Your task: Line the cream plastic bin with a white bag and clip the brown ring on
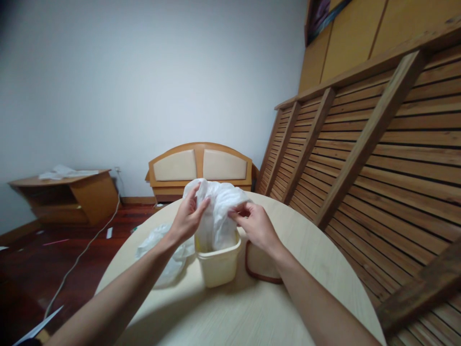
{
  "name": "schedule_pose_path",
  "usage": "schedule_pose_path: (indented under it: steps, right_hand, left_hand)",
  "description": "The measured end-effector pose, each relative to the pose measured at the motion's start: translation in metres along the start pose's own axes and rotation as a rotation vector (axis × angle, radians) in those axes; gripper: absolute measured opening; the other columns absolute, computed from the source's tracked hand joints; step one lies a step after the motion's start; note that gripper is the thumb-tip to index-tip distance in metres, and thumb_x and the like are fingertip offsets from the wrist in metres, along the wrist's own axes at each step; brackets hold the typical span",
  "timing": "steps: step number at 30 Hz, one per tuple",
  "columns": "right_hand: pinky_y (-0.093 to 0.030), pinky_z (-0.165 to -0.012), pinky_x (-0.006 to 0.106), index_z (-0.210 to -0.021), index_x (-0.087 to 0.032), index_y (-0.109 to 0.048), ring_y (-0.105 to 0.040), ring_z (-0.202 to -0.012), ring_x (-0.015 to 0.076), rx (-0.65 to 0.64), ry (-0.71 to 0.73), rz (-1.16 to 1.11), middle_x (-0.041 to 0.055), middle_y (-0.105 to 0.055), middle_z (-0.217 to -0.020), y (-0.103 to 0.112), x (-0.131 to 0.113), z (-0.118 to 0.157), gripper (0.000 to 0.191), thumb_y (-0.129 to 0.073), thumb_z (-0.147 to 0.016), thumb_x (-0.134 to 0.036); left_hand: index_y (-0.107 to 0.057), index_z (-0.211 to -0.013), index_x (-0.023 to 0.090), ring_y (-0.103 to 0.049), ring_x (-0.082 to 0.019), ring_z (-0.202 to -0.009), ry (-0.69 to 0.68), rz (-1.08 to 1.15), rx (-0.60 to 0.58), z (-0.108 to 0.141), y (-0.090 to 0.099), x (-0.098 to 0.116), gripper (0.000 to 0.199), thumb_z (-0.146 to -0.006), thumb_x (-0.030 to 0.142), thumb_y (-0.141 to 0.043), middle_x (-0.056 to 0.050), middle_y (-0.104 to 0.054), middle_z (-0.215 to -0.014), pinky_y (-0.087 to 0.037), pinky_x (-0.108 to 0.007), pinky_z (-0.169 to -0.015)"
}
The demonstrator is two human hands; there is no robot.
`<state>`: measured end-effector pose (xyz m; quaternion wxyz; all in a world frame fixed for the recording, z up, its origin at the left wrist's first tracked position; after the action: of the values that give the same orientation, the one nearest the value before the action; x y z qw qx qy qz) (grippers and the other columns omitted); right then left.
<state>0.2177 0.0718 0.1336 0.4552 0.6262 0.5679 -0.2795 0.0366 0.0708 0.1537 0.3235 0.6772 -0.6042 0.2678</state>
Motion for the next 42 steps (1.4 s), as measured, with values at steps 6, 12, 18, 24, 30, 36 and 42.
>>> schedule_pose_path:
  steps: [6,12,18,24,30,36,42]
  right_hand:
    - [-0.056,-0.074,0.034,-0.092,-0.022,-0.059,-0.068,-0.076,0.0191,-0.006,-0.02,-0.26,0.0025,-0.071,-0.082,-0.006,-0.001,0.001,0.039,-0.07,-0.077,-0.056]
    - [-0.053,-0.069,0.03,-0.102,-0.022,-0.059,-0.066,-0.077,0.0178,0.004,0.022,-0.072,0.0025,-0.07,-0.087,0.014,0.013,0.004,0.021,-0.057,-0.082,-0.029]
    - [-0.053,-0.081,0.036,-0.088,-0.019,-0.07,-0.066,-0.084,0.0217,-0.261,0.082,0.248,0.0035,-0.073,-0.087,0.01,0.014,0.021,0.026,-0.05,-0.076,-0.009]
    - [-0.052,-0.094,0.041,-0.1,-0.02,-0.071,-0.066,-0.1,0.0237,-0.353,0.055,0.129,0.0059,-0.073,-0.106,0.002,0.001,0.036,0.025,-0.059,-0.079,-0.016]
    - [-0.055,-0.088,0.041,-0.092,-0.02,-0.065,-0.067,-0.096,0.0239,-0.219,-0.011,0.138,0.0066,-0.071,-0.099,0.034,0.014,0.021,0.015,-0.065,-0.079,-0.028]
    - [-0.04,-0.107,0.048,-0.116,-0.022,-0.064,-0.057,-0.119,0.0256,-0.202,0.266,0.334,0.0083,-0.066,-0.123,0.01,-0.035,0.011,0.028,-0.055,-0.091,-0.031]
    - [-0.038,-0.109,0.039,-0.126,-0.024,-0.065,-0.057,-0.122,0.0222,-0.576,0.627,0.433,0.0045,-0.069,-0.126,-0.08,-0.106,0.038,0.037,-0.054,-0.091,-0.022]
  left_hand:
    - [-0.019,-0.155,0.018,-0.017,-0.028,-0.152,0.006,-0.081,-0.108,0.009,-0.005,-0.016,0.087,-0.087,0.044,-0.066,-0.015,-0.019,-0.164,-0.012,-0.044,-0.125]
    - [-0.008,-0.158,0.022,-0.041,-0.026,-0.141,-0.015,-0.066,0.097,0.015,0.025,-0.019,0.091,-0.088,0.04,-0.064,-0.015,-0.035,-0.156,-0.034,-0.038,-0.117]
    - [-0.005,-0.158,0.028,-0.059,-0.021,-0.118,-0.006,0.171,0.1,0.018,0.036,-0.007,0.1,-0.083,0.035,-0.071,-0.013,-0.047,-0.147,-0.05,-0.032,-0.1]
    - [-0.026,-0.154,0.023,-0.063,-0.022,-0.105,0.046,0.33,-0.066,0.038,0.021,0.007,0.087,-0.082,0.04,-0.072,-0.011,-0.066,-0.118,-0.05,-0.033,-0.092]
    - [-0.058,-0.134,0.025,-0.066,-0.021,-0.083,-0.026,0.345,-0.256,0.07,0.03,0.033,0.049,-0.091,0.048,-0.055,-0.007,-0.07,-0.099,-0.052,-0.032,-0.075]
    - [-0.061,-0.126,0.023,-0.068,-0.019,-0.072,-0.376,-0.258,-0.97,0.129,-0.025,0.083,0.04,-0.088,0.033,-0.058,-0.002,-0.073,-0.079,-0.05,-0.027,-0.067]
    - [-0.062,-0.087,0.019,-0.063,-0.016,-0.068,-0.686,-0.509,-1.166,0.187,-0.076,0.044,0.003,-0.088,0.02,-0.065,-0.001,-0.069,-0.073,-0.047,-0.027,-0.059]
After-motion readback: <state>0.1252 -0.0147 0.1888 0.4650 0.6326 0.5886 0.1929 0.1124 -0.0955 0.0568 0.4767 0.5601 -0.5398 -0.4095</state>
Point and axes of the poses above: each hand's wrist, its own z-axis away from the middle knuckle, its own y-axis out of the back of the hand, x = y × z, the point moved 8 cm from there along -z, towards the middle knuckle
